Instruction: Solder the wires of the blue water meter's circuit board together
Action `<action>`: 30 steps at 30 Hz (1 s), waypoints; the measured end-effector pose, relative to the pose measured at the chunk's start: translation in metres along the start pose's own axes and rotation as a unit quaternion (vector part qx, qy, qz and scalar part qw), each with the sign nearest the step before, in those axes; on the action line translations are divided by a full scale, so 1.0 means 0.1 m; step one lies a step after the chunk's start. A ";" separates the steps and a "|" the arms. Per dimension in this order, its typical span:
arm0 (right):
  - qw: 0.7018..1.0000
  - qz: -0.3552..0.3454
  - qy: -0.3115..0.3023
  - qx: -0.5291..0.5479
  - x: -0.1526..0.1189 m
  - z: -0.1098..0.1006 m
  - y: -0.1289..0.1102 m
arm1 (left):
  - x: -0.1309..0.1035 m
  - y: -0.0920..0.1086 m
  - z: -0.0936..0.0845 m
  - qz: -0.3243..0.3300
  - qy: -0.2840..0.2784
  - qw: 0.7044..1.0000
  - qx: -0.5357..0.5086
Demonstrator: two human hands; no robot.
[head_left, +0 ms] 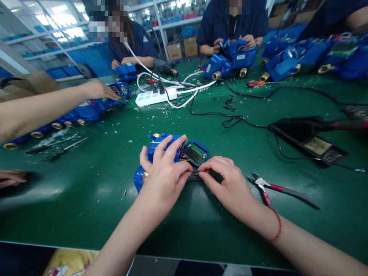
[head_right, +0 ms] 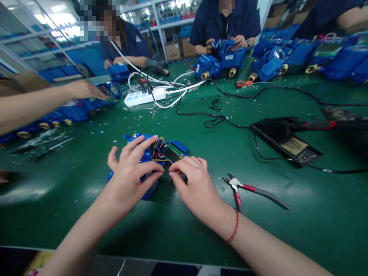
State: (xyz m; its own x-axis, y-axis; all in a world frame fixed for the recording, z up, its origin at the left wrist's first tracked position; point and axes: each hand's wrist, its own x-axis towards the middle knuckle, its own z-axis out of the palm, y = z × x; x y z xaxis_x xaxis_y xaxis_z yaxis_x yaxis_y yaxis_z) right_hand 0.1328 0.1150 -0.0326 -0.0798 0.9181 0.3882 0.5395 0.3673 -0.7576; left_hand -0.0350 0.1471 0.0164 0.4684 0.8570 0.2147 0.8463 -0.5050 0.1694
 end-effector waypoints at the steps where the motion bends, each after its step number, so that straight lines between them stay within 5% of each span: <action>1: 1.000 0.012 -0.003 0.010 0.00 0.00 0.00 | 0.00 0.00 0.00 0.004 0.000 1.000 0.001; 14: 0.995 0.092 -0.010 0.026 0.01 0.01 -0.03 | -0.01 0.02 0.04 0.034 0.031 0.999 0.012; 22: 0.975 0.171 -0.036 0.134 0.04 0.03 -0.04 | -0.02 0.03 0.05 0.045 0.073 0.996 0.024; 30: 0.986 0.121 -0.013 0.110 0.03 0.02 0.00 | -0.03 0.01 0.06 0.042 0.083 0.995 0.028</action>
State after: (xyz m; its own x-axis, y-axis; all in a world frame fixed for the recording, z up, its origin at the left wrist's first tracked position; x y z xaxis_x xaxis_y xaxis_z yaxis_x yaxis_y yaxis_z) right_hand 0.1309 0.1180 -0.0323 0.0054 0.9854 0.1703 0.3500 0.1577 -0.9234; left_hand -0.0343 0.1442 0.0104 0.4933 0.7811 0.3827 0.8209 -0.5636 0.0921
